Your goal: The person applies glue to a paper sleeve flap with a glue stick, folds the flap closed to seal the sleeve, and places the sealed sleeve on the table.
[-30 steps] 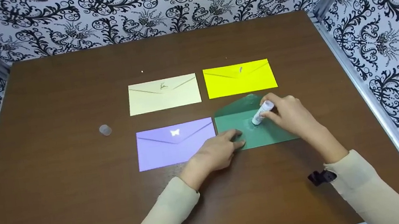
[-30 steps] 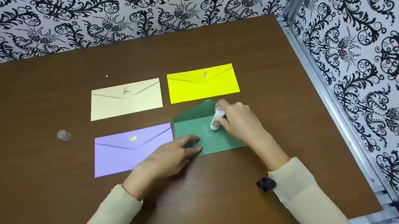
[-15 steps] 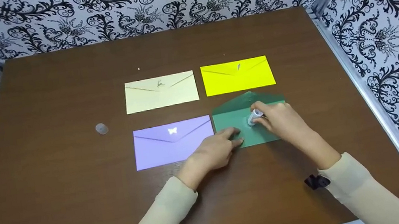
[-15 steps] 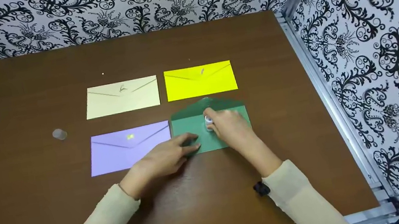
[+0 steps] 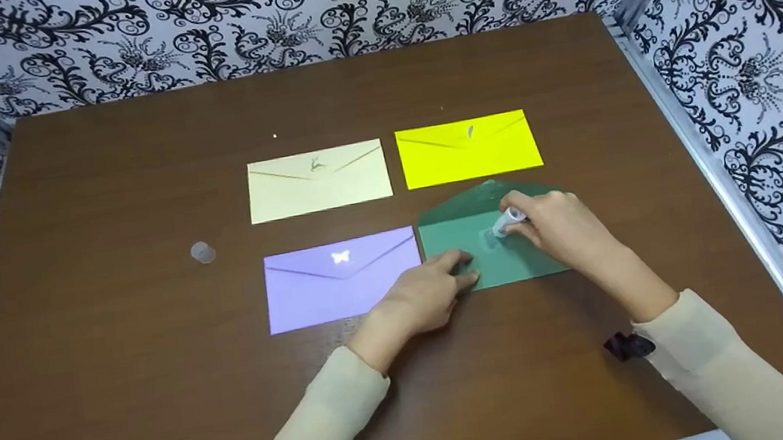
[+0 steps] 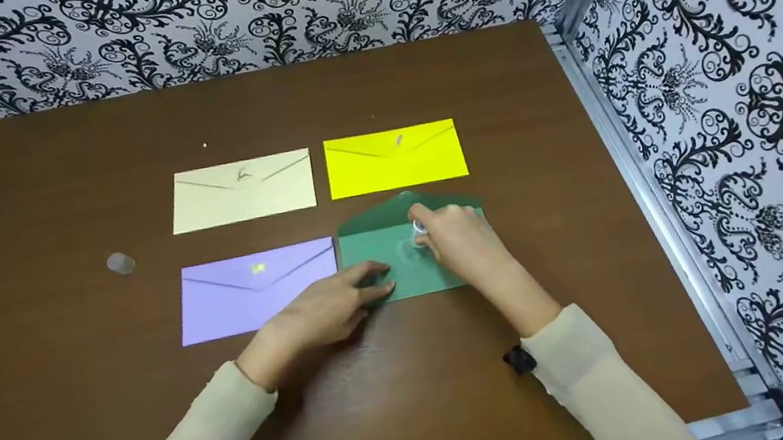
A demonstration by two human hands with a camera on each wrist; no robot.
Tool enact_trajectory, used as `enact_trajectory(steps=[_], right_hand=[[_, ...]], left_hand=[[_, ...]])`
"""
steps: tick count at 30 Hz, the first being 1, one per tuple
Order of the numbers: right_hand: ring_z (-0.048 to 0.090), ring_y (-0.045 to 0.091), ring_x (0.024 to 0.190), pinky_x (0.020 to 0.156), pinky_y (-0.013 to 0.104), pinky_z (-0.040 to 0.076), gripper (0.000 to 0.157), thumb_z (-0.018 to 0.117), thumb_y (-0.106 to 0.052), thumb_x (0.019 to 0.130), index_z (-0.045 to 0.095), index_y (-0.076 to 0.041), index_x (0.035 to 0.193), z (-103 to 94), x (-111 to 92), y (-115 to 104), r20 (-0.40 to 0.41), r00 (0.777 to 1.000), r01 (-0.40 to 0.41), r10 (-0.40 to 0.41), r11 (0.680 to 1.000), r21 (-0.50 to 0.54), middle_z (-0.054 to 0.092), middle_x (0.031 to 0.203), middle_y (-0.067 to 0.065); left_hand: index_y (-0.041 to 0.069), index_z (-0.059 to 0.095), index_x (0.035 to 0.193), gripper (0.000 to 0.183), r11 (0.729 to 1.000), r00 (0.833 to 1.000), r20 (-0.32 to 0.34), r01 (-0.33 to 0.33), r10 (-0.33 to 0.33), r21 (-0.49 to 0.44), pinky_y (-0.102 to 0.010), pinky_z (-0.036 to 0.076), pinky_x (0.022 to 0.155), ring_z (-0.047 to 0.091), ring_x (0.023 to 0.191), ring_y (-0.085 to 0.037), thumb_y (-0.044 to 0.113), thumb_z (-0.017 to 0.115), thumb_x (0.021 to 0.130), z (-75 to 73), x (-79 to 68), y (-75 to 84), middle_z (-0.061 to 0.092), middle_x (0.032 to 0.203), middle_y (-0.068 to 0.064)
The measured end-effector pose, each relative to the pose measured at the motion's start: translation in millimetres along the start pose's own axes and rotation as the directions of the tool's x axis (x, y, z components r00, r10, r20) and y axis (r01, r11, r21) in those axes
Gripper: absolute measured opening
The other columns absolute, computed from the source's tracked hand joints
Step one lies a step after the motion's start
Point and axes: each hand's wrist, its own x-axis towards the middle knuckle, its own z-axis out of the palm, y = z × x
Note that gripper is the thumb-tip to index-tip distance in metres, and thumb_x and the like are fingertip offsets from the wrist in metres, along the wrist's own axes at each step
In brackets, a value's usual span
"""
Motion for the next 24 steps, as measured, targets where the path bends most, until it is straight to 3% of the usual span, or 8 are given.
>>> enact_trajectory(steps=[6, 12, 20, 24], right_hand=[[0.074, 0.037, 0.087, 0.078, 0.049, 0.063, 0.032, 0.078, -0.017, 0.086, 0.065, -0.006, 0.112, -4.9, -4.9, 5.7, 0.044, 0.998, -0.040, 0.038, 0.998, 0.041, 0.075, 0.100, 0.020], [0.071, 0.030, 0.083, 0.077, 0.047, 0.063, 0.032, 0.077, -0.019, 0.087, 0.064, -0.007, 0.113, -7.7, -13.8, 8.1, 0.031, 0.992, -0.127, 0.124, 0.987, 0.101, 0.075, 0.102, 0.020], [0.074, 0.033, 0.083, 0.075, 0.048, 0.063, 0.032, 0.078, -0.020, 0.085, 0.064, -0.007, 0.111, -1.5, -19.1, -3.2, 0.000, 1.000, -0.012, 0.012, 0.999, 0.030, 0.076, 0.096, 0.016], [0.075, 0.033, 0.083, 0.075, 0.048, 0.063, 0.031, 0.078, -0.021, 0.085, 0.064, -0.007, 0.110, 1.6, -15.6, -4.8, -0.018, 1.000, -0.003, 0.004, 1.000, 0.026, 0.076, 0.095, 0.014]], left_hand=[[0.027, 0.045, 0.150, 0.045, 1.000, 1.000, 0.000, -0.003, 0.003, -0.010, -0.034, 0.047, 0.112, 0.044, 0.143, -0.018, 0.020, 0.047, 0.105, 2.5, 1.2, -0.3, 0.040, 0.155, -0.002], [0.027, 0.045, 0.150, 0.045, 1.000, 1.000, 0.003, -0.003, 0.003, -0.012, -0.033, 0.048, 0.111, 0.044, 0.142, -0.017, 0.019, 0.047, 0.105, 2.1, -0.6, -0.6, 0.041, 0.154, -0.001], [0.025, 0.046, 0.149, 0.044, 1.000, 1.000, -0.012, -0.014, 0.013, -0.007, -0.034, 0.047, 0.112, 0.043, 0.143, -0.018, 0.020, 0.048, 0.105, 0.6, -0.7, -0.6, 0.041, 0.155, -0.002], [0.025, 0.046, 0.149, 0.044, 1.000, 1.000, -0.021, -0.022, 0.022, 0.007, -0.034, 0.047, 0.112, 0.043, 0.143, -0.019, 0.021, 0.047, 0.106, 1.1, -1.0, -1.9, 0.040, 0.156, -0.003]])
